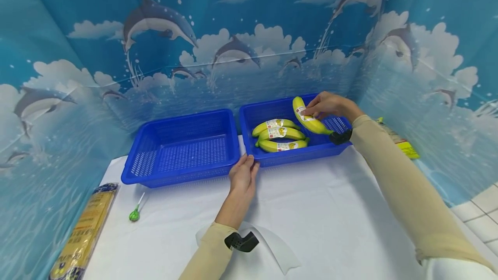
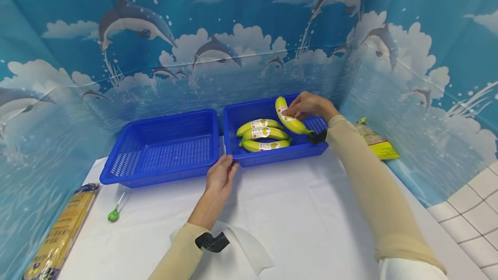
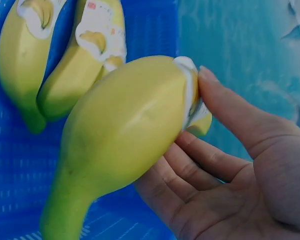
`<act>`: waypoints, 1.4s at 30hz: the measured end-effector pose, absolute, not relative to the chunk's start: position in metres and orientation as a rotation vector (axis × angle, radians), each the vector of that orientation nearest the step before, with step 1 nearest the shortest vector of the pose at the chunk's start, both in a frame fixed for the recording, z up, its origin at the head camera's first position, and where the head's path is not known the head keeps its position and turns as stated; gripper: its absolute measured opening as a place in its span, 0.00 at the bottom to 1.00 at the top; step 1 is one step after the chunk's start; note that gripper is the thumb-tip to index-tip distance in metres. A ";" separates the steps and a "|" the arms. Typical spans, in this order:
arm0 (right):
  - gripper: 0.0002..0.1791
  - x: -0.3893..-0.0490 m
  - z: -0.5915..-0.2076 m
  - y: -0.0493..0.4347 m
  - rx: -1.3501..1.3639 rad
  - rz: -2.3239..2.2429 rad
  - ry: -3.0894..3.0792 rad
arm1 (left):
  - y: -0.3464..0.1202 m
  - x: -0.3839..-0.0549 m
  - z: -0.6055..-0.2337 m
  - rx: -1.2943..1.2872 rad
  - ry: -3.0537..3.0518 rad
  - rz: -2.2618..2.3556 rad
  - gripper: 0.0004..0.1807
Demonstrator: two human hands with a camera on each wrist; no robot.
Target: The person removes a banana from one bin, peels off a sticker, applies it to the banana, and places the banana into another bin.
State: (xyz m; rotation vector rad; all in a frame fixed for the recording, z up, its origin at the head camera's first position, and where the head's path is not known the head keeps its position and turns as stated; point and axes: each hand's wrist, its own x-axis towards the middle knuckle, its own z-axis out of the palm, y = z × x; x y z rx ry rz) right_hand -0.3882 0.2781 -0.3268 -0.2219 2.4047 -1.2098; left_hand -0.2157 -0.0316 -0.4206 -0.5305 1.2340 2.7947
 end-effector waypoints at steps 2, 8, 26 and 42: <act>0.18 -0.391 -0.331 0.282 -0.182 -1.197 2.397 | -0.031 -0.215 -0.419 -0.536 1.238 2.791 0.28; 0.28 -0.397 -0.341 0.289 -0.147 -1.090 2.400 | -0.030 -0.214 -0.418 -0.535 1.263 2.776 0.28; 0.29 -0.396 -0.365 0.306 -0.168 -0.924 2.323 | -0.029 -0.210 -0.418 -0.521 1.240 2.768 0.27; 0.33 -0.393 -0.359 0.311 -0.211 -1.090 2.275 | -0.037 -0.214 -0.421 -0.531 1.191 2.758 0.29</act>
